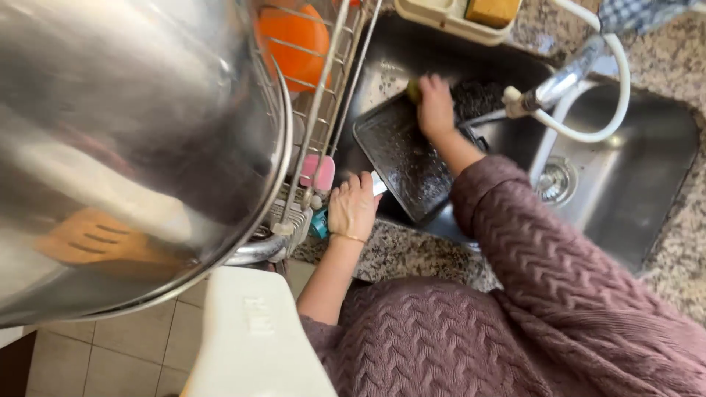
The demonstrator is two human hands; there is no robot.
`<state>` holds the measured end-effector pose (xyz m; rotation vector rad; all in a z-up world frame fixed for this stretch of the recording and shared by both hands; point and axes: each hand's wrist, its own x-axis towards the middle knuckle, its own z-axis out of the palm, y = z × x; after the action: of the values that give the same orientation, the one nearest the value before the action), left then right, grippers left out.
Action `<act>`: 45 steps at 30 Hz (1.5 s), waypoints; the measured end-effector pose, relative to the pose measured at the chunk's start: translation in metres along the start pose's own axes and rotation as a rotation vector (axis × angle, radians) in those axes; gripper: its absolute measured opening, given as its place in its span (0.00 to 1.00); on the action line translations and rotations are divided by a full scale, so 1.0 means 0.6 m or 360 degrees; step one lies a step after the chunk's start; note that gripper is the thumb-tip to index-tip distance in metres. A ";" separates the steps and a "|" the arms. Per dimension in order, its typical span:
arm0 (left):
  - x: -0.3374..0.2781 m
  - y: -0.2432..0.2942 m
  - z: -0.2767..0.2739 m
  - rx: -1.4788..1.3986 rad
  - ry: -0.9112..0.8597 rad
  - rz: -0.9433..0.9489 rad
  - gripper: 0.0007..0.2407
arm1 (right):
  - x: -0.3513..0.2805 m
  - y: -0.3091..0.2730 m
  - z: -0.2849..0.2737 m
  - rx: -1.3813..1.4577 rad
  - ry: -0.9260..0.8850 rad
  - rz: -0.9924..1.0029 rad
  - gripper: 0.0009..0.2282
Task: Washing a pan and a glass bowl in a kitchen sink.
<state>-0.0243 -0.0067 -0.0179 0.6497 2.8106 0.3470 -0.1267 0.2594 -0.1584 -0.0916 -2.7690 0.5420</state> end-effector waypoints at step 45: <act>-0.023 0.117 -0.118 0.0536 0.0269 -0.0019 0.10 | -0.238 -0.063 0.061 0.0701 -0.0342 0.1420 0.22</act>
<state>-0.0041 0.0360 0.0712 0.6987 3.0646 -0.0830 -0.0030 0.1936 -0.2183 -1.2488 -2.5985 1.4169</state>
